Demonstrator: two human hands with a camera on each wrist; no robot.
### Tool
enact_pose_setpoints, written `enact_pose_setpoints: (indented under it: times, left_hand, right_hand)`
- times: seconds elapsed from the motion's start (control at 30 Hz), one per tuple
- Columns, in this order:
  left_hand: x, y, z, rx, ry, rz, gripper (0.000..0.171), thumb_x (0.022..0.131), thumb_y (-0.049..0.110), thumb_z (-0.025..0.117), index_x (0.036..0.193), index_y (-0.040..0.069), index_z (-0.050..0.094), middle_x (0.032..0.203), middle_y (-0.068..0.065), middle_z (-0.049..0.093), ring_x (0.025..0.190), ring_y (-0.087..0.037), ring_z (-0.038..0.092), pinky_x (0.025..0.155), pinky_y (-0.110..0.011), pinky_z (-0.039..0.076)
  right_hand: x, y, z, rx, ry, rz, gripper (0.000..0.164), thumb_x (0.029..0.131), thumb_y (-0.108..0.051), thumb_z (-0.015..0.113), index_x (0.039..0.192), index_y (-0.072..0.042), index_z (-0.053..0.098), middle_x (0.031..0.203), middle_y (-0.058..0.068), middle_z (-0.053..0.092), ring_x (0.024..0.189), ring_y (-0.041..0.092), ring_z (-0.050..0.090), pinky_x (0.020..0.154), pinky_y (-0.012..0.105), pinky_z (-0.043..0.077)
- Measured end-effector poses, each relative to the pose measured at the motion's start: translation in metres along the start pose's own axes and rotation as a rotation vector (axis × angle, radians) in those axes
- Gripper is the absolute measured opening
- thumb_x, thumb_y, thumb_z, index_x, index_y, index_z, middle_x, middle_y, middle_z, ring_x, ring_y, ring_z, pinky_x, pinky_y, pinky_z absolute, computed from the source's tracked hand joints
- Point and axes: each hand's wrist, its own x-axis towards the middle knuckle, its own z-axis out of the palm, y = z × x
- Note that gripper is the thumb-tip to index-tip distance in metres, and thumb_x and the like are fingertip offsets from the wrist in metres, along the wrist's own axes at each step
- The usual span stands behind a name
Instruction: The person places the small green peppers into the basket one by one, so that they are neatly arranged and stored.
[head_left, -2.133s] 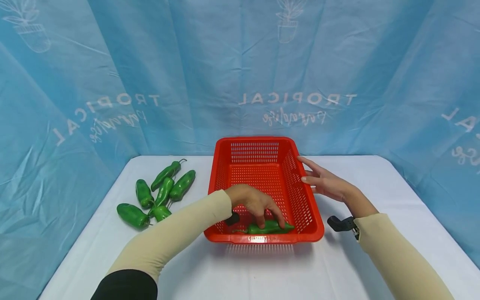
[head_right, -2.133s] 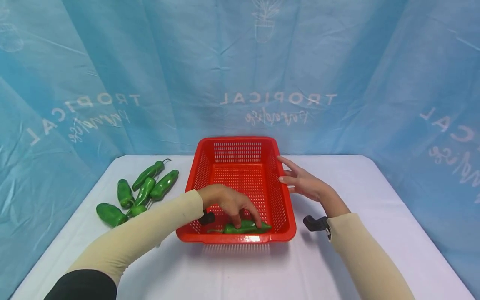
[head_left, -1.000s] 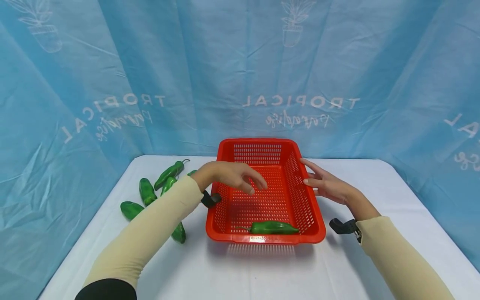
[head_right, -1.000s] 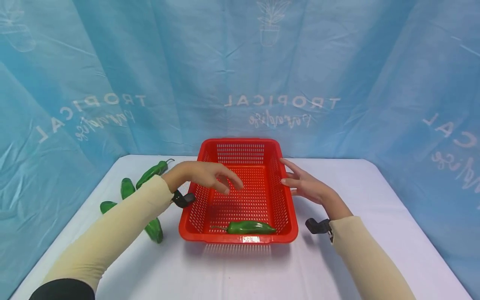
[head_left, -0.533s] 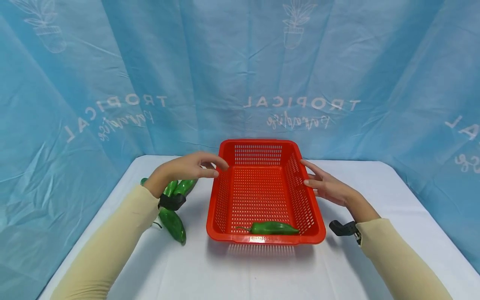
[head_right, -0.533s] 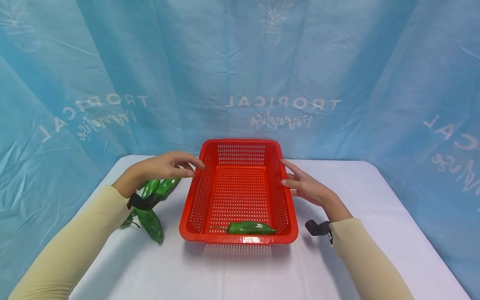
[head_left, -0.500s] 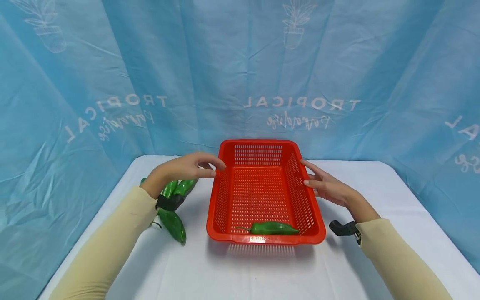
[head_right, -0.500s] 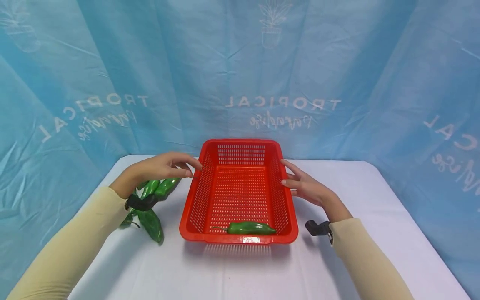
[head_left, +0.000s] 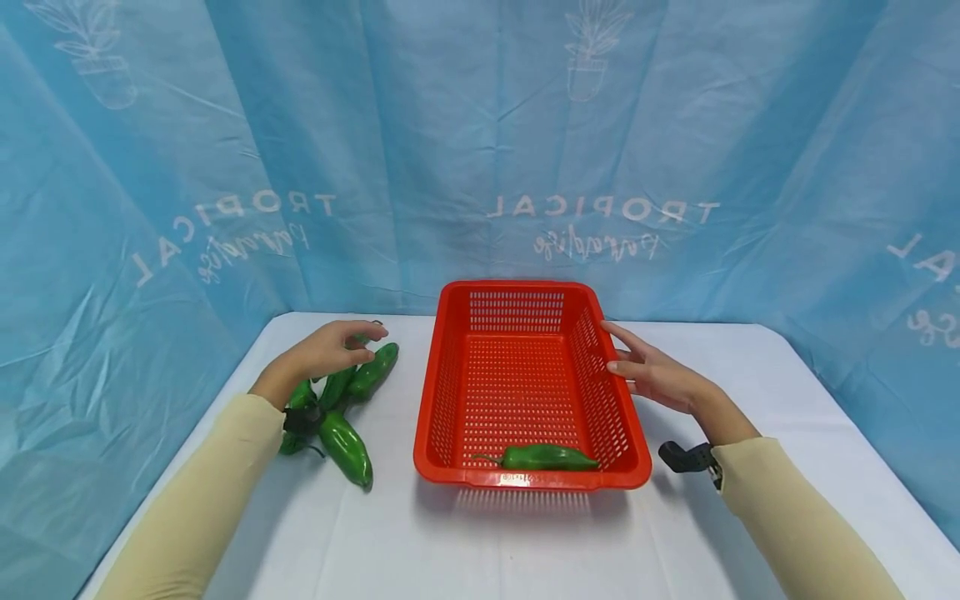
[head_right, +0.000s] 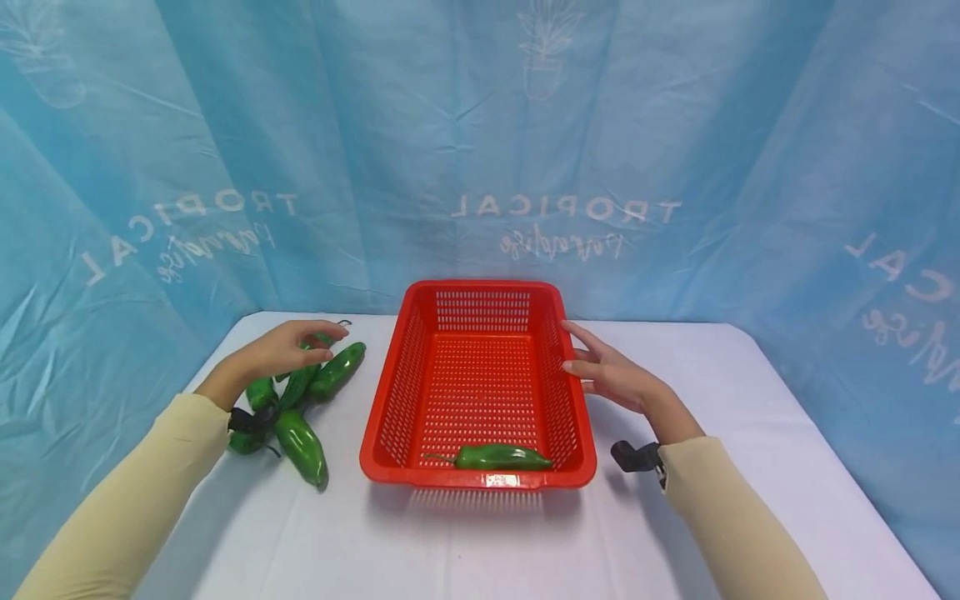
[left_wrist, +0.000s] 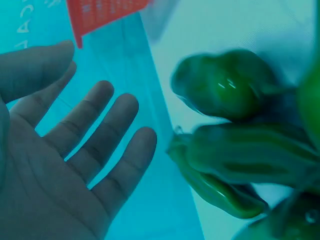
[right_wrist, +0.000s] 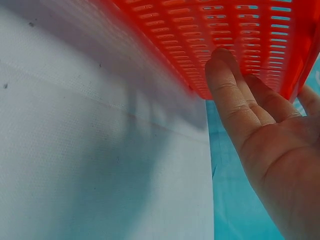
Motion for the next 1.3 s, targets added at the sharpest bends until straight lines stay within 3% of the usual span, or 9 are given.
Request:
enact_pose_setpoints:
  times: [0.33, 0.43, 0.83, 0.97, 1.1, 1.3]
  left_hand:
    - [-0.012, -0.029, -0.005, 0.039, 0.123, 0.006, 0.038, 0.097, 0.015, 0.054, 0.133, 0.004, 0.059, 0.136, -0.022, 0.058, 0.117, -0.042, 0.059, 0.090, -0.051, 0.053]
    - [-0.015, -0.034, -0.009, 0.049, 0.116, 0.004, 0.039, 0.098, 0.014, 0.053, 0.135, 0.003, 0.058, 0.137, -0.022, 0.058, 0.119, -0.044, 0.057, 0.093, -0.056, 0.051]
    - [-0.039, -0.047, -0.014, 0.054, 0.114, -0.080, 0.038, 0.099, 0.011, 0.055, 0.135, -0.001, 0.057, 0.136, -0.025, 0.057, 0.115, -0.041, 0.060, 0.088, -0.052, 0.053]
    - [-0.041, -0.045, -0.009, 0.101, 0.107, -0.072, 0.038, 0.098, 0.009, 0.055, 0.134, -0.001, 0.058, 0.134, -0.025, 0.058, 0.112, -0.041, 0.061, 0.082, -0.048, 0.054]
    - [-0.036, -0.035, 0.002, 0.184, 0.101, -0.017, 0.036, 0.096, 0.008, 0.058, 0.132, 0.001, 0.060, 0.132, -0.024, 0.059, 0.111, -0.041, 0.060, 0.083, -0.050, 0.053]
    - [-0.018, -0.017, 0.016, 0.269, 0.058, 0.012, 0.035, 0.095, 0.010, 0.061, 0.129, 0.002, 0.063, 0.131, -0.021, 0.062, 0.110, -0.038, 0.062, 0.091, -0.053, 0.052]
  right_hand:
    - [0.001, 0.001, 0.000, 0.006, 0.000, -0.003, 0.078, 0.101, -0.019, 0.051, 0.161, -0.028, 0.002, 0.159, 0.025, 0.030, 0.118, 0.014, 0.063, 0.098, 0.047, 0.055]
    - [0.000, 0.000, 0.001, 0.008, -0.002, -0.002, 0.078, 0.101, -0.020, 0.051, 0.161, -0.029, 0.002, 0.159, 0.025, 0.030, 0.118, 0.013, 0.063, 0.098, 0.047, 0.054]
    - [0.000, -0.001, 0.001, -0.001, 0.002, -0.002, 0.079, 0.101, -0.020, 0.052, 0.161, -0.028, 0.001, 0.159, 0.025, 0.030, 0.117, 0.013, 0.063, 0.098, 0.048, 0.054]
    - [0.000, -0.001, 0.000, 0.003, 0.002, 0.004, 0.079, 0.101, -0.021, 0.052, 0.161, -0.029, 0.000, 0.159, 0.025, 0.029, 0.117, 0.012, 0.063, 0.098, 0.047, 0.054]
    - [0.000, 0.000, 0.000, 0.008, -0.003, 0.002, 0.080, 0.101, -0.021, 0.052, 0.161, -0.028, 0.001, 0.159, 0.024, 0.030, 0.118, 0.014, 0.062, 0.098, 0.048, 0.054]
    - [0.001, 0.001, -0.002, 0.009, -0.011, 0.005, 0.080, 0.101, -0.021, 0.053, 0.161, -0.028, 0.000, 0.160, 0.025, 0.029, 0.118, 0.014, 0.063, 0.098, 0.047, 0.054]
